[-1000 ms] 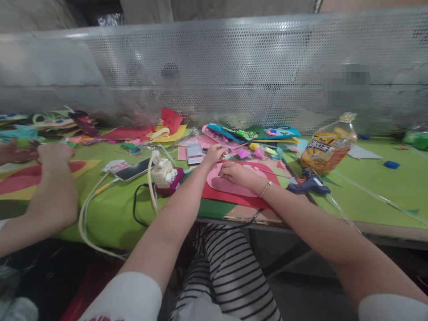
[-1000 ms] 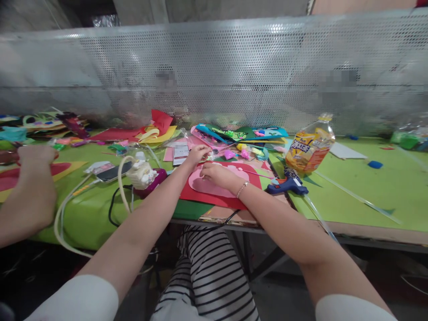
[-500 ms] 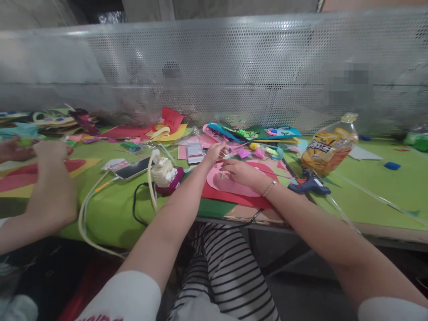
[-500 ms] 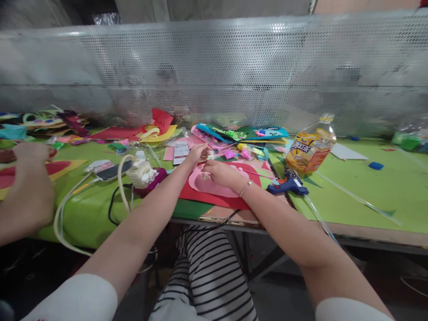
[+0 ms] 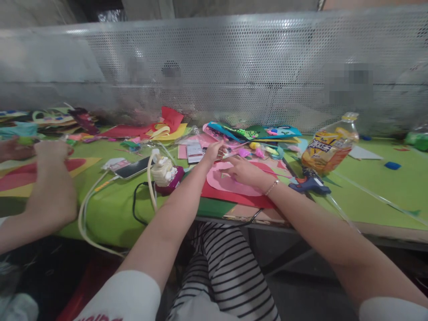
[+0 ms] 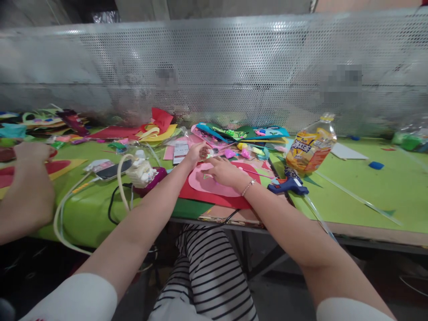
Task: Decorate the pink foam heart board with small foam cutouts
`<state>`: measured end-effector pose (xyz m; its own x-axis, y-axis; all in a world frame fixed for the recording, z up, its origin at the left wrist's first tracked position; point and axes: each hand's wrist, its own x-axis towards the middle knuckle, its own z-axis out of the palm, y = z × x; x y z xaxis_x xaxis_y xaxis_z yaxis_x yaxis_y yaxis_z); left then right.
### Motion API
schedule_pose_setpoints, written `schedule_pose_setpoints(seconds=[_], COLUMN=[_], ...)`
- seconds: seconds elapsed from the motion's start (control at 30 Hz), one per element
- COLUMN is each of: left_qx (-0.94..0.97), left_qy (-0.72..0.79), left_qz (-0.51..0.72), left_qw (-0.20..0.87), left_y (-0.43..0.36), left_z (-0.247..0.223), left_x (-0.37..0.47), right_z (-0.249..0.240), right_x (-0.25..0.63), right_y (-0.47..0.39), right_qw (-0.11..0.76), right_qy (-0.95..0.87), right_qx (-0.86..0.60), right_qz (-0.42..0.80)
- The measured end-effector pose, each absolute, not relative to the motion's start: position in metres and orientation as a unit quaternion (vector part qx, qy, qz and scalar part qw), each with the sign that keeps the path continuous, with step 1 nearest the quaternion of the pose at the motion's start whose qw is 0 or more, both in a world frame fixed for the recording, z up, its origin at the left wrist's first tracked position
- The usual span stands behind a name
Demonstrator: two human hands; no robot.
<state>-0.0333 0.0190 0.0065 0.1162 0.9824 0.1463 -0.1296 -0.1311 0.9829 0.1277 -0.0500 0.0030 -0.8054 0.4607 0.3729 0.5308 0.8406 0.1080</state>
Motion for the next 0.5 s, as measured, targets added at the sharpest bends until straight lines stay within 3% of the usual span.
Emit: schedule_pose_setpoints(seconds=[0.5], left_qx=[0.551], left_qy=[0.41], left_qz=[0.519], left_qw=[0.509], left_y=[0.022], left_z=[0.0039], left_x=[-0.0341], right_z=[0.0043], right_x=[0.1277], right_y=[-0.0564], right_qw=[0.092], right_qy=[-0.951], right_qx=[-0.285], right_qz=[-0.073])
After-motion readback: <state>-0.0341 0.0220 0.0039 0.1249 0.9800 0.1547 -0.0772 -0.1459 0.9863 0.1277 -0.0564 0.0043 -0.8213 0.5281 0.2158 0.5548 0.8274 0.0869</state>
